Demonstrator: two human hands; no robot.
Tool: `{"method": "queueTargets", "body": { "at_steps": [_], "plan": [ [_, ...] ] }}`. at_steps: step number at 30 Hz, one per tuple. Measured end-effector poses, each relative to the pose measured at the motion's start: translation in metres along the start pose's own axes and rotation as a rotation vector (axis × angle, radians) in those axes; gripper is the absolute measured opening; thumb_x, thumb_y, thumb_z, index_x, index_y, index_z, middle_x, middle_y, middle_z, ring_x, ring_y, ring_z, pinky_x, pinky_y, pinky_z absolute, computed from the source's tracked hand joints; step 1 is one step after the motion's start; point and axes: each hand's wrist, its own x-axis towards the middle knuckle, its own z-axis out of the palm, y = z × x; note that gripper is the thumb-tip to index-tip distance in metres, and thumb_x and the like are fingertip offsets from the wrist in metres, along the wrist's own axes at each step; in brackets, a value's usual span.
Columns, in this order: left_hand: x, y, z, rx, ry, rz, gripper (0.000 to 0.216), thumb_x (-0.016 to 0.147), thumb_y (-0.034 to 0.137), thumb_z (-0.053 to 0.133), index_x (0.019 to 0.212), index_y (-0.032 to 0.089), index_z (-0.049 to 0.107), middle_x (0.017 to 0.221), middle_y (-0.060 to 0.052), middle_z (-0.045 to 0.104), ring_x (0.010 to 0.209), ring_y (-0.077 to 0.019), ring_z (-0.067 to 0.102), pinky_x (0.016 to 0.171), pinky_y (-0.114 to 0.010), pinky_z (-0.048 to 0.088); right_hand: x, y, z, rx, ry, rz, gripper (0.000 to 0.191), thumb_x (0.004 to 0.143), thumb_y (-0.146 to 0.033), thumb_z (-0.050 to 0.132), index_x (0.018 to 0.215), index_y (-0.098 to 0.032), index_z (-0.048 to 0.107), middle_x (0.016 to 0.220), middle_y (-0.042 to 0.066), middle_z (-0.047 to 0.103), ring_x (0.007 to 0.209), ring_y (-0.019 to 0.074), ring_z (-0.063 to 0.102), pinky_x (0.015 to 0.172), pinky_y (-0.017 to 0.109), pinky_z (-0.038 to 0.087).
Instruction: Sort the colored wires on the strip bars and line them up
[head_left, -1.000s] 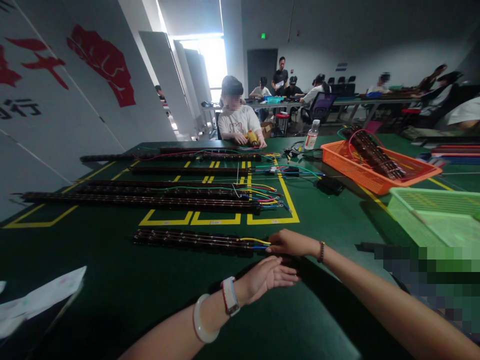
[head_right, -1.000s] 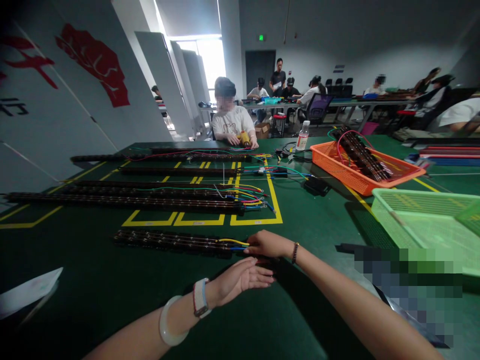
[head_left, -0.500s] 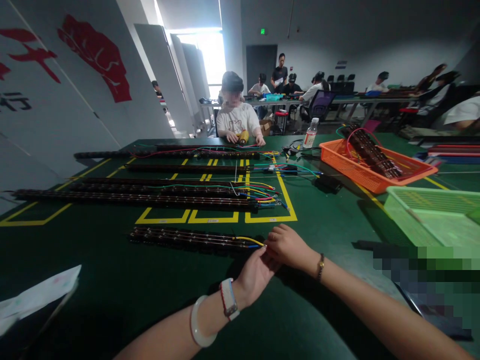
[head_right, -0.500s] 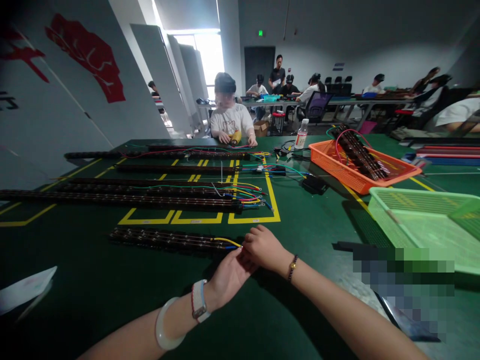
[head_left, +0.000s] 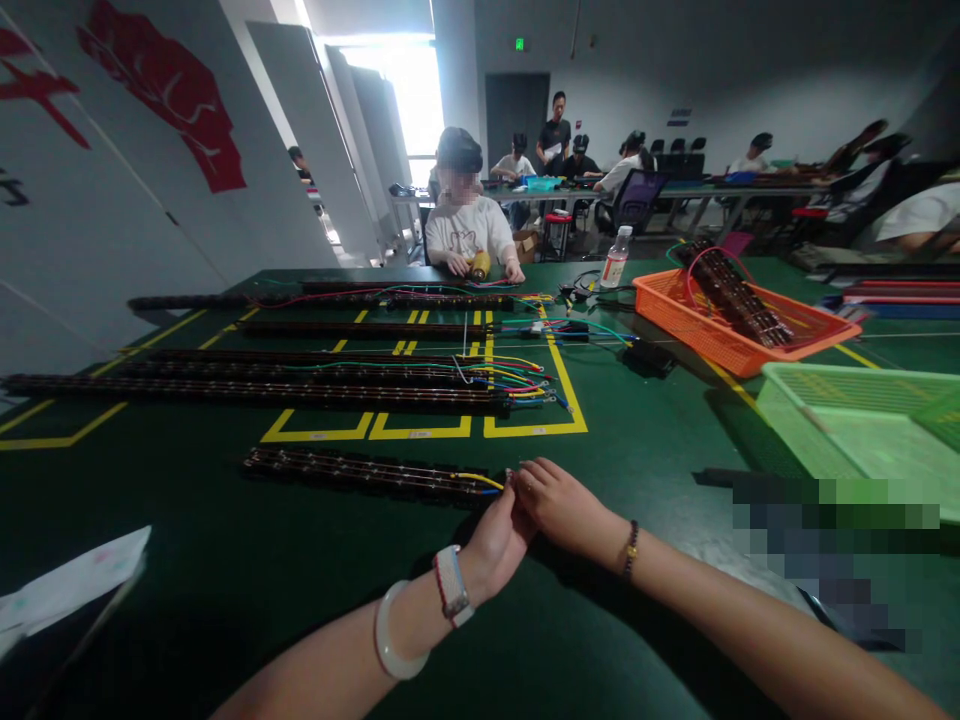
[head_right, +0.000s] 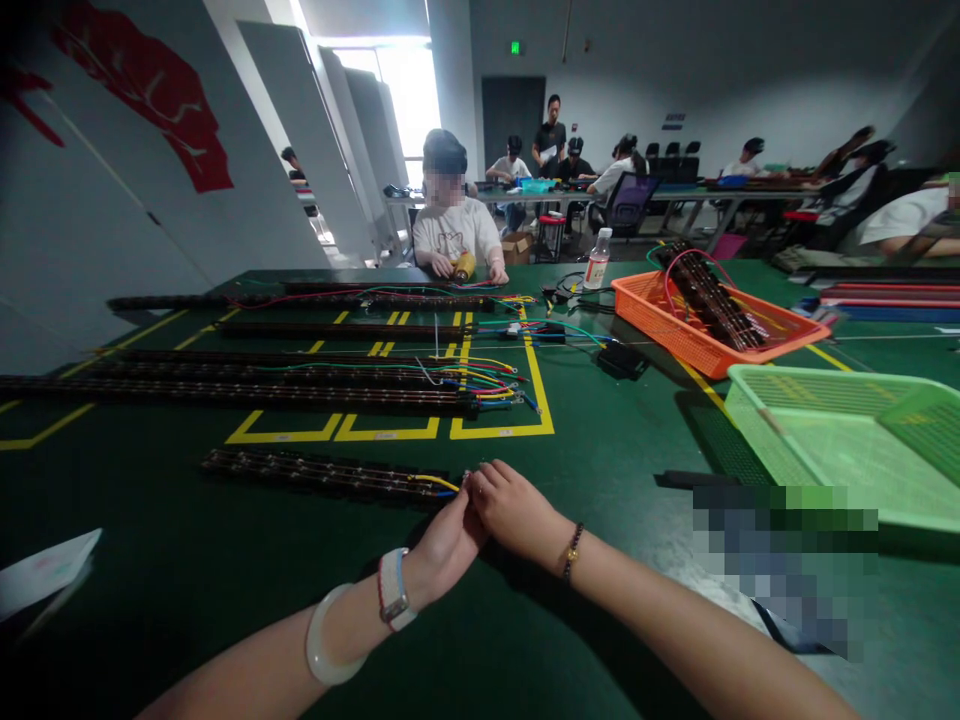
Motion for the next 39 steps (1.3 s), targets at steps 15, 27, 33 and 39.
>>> {"method": "queueTargets", "body": {
  "at_steps": [15,27,33,39],
  "plan": [
    [-0.001,0.006,-0.003,0.161,-0.167,-0.037,0.042,0.086,0.048,0.047,0.099,0.012,0.062,0.111,-0.014,0.062,0.11,-0.0215,0.054,0.1,-0.036,0.037,-0.045,0.022,-0.01,0.269,0.103,0.275,0.021,0.089,-0.036,0.053,0.095,-0.018,0.062,0.081,0.005,0.062,0.078,0.0178,0.054,0.072,0.031,0.04],
    [0.0,0.003,-0.005,0.151,-0.161,-0.028,0.036,0.085,0.047,0.048,0.089,0.014,0.062,0.105,-0.013,0.064,0.109,-0.0216,0.055,0.101,-0.038,0.036,-0.043,0.013,-0.006,0.14,0.122,0.189,0.019,0.093,-0.022,0.045,0.084,-0.016,0.061,0.073,0.004,0.061,0.064,0.0154,0.051,0.063,0.03,0.035],
    [-0.002,0.003,-0.002,0.176,-0.171,-0.021,0.041,0.087,0.046,0.047,0.102,0.012,0.061,0.111,-0.014,0.062,0.113,-0.0231,0.052,0.103,-0.04,0.034,-0.044,0.015,-0.009,0.202,0.237,0.29,0.022,0.094,-0.025,0.044,0.087,-0.016,0.062,0.073,0.005,0.062,0.069,0.0154,0.055,0.066,0.028,0.04],
    [-0.005,0.002,0.001,0.206,-0.12,0.003,0.031,0.085,0.042,0.052,0.098,0.014,0.059,0.111,-0.013,0.062,0.111,-0.023,0.054,0.102,-0.044,0.034,-0.035,0.028,-0.004,0.34,0.259,0.377,0.018,0.093,-0.025,0.045,0.092,-0.017,0.061,0.078,0.005,0.063,0.074,0.0162,0.057,0.07,0.028,0.045]
  ]
}}
